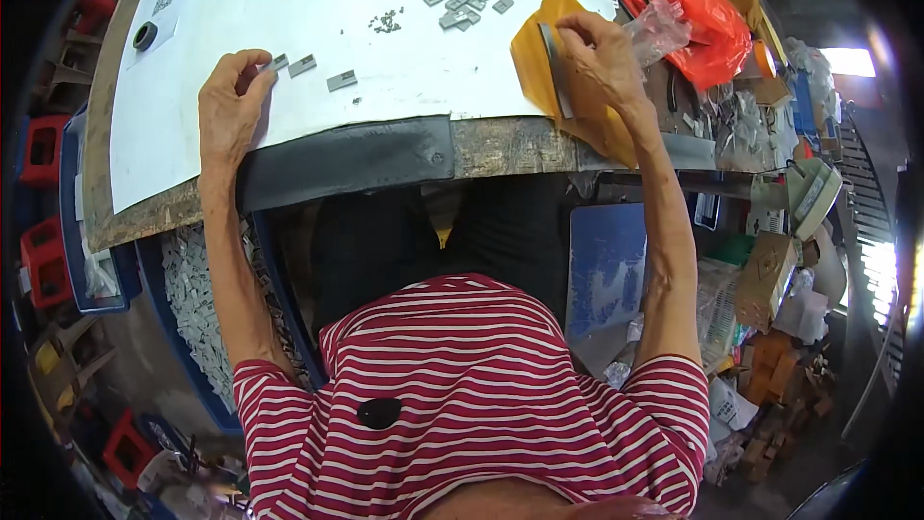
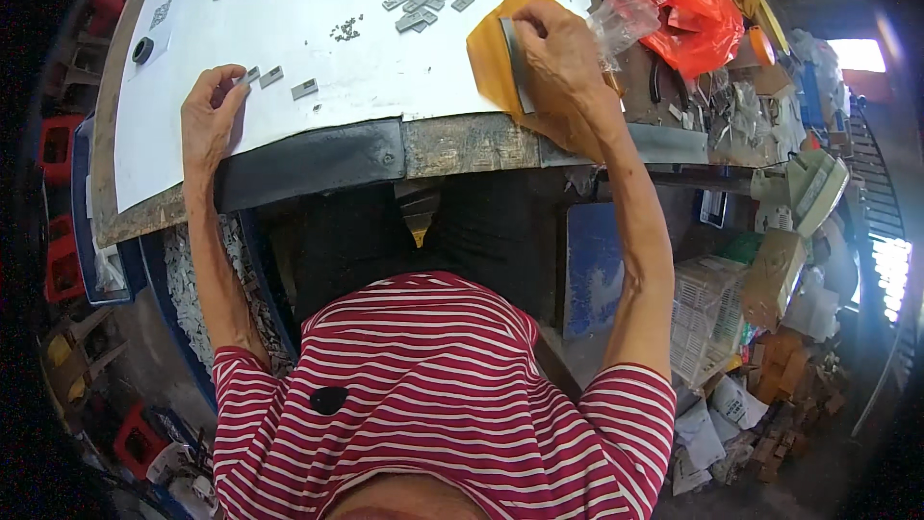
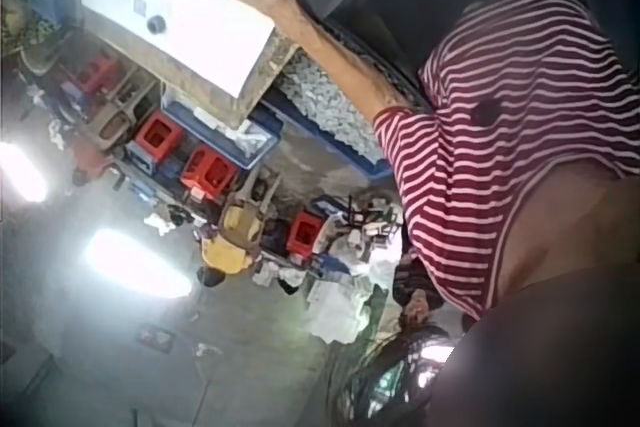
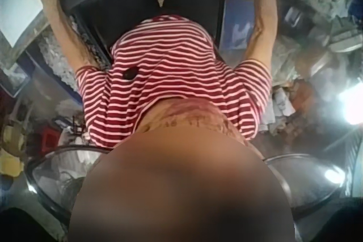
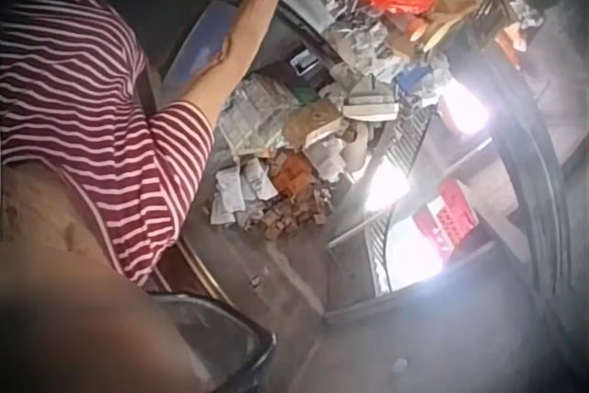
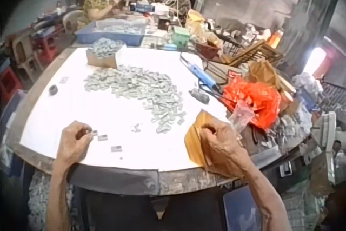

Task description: Sorting and inspecting small metal hardware components at a workbench.

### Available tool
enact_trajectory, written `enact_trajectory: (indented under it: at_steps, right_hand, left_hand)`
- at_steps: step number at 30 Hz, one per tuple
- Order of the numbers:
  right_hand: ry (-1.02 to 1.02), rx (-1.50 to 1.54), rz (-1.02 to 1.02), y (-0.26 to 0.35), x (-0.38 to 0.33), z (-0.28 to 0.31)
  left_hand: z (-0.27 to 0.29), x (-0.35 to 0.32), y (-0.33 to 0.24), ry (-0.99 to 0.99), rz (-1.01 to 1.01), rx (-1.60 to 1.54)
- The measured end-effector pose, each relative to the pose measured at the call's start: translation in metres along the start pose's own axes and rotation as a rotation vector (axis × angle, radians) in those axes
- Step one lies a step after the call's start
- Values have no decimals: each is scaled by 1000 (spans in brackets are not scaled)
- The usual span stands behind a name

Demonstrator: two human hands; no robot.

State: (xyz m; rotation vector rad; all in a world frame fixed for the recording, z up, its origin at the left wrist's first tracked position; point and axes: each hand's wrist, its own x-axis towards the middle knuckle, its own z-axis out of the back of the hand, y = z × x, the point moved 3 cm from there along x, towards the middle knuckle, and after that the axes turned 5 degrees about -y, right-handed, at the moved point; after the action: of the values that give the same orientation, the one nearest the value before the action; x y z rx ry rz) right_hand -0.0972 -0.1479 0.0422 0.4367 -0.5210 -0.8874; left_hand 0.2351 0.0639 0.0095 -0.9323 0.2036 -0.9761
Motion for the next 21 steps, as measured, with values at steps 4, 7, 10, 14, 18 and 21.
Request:
enact_trajectory:
  at_steps: [4, 7, 10, 14, 18, 21]
  right_hand:
    - [-112, -179, 327, -3, 14, -15]
    - [-98, -249, 415, -6, 15, -16]
    - [-79, -323, 472, -8, 13, -9]
    - [46, -371, 546, -4, 26, -40]
    - [106, -439, 556, -11, 28, -16]
    - [179, -464, 621, -7, 32, -21]
  left_hand:
    - [2, 0, -1, -12, -27, 12]
    - [2, 0, -7, -56, -55, 18]
    - [0, 1, -27, -109, -132, -10]
    - [1, -11, -50, -101, -234, -9]
    - [-36, 0, -96, 63, -310, -148]
    - [-70, 7, -104, 94, -431, -94]
